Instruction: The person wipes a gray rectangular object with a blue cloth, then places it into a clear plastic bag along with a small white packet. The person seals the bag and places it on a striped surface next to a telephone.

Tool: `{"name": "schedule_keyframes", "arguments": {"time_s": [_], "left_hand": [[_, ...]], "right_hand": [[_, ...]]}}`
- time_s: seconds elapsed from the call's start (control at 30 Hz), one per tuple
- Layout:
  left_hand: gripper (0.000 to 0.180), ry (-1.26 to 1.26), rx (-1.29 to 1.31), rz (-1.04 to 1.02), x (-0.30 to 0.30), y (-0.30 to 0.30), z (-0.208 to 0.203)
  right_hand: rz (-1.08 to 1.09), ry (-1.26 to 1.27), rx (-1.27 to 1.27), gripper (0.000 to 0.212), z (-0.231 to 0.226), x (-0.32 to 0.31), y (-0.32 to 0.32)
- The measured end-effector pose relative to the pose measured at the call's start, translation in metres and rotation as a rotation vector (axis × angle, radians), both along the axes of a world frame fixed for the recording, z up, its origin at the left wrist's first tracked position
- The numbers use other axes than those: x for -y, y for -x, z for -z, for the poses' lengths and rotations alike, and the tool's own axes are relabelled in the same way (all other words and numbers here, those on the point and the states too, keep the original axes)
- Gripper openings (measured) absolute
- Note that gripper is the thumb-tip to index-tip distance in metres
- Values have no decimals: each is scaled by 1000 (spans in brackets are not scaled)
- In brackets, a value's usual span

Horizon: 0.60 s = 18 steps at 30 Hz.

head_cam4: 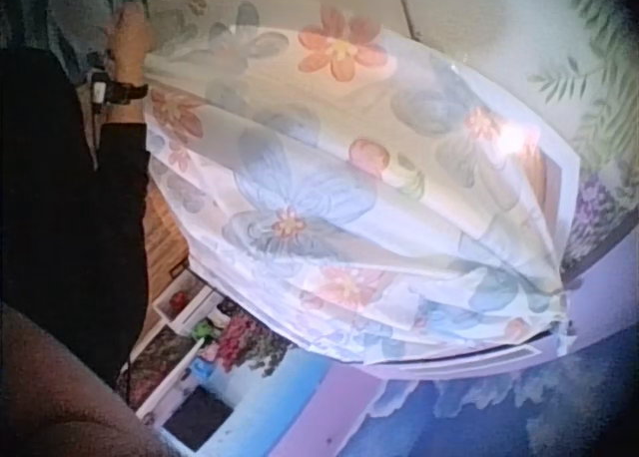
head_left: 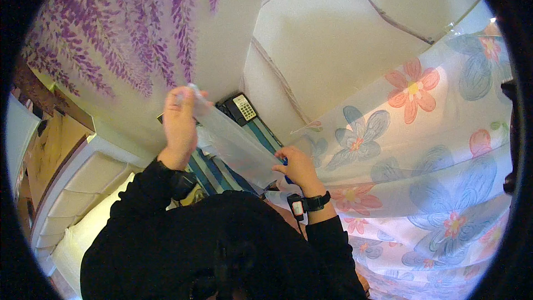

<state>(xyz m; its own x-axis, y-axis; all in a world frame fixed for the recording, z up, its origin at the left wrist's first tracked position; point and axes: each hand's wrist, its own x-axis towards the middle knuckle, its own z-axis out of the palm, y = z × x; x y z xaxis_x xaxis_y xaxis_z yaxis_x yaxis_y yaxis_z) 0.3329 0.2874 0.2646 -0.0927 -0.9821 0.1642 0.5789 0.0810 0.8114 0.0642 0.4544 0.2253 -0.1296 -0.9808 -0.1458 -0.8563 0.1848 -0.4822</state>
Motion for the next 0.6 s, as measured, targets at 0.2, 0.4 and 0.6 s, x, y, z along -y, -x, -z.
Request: {"name": "schedule_keyframes", "arguments": {"time_s": [0.2, 0.4, 0.6], "left_hand": [[16, 107, 54, 328, -40, 37, 5], [37, 151, -15, 239, -4, -1, 24], [68, -207, 506, 134, 32, -23, 86]], "right_hand": [[-246, 564, 302, 31, -63, 39, -55], [-182, 489, 411, 10, -81, 30, -53], [-237, 436, 487, 7, -83, 9, -32]]}}
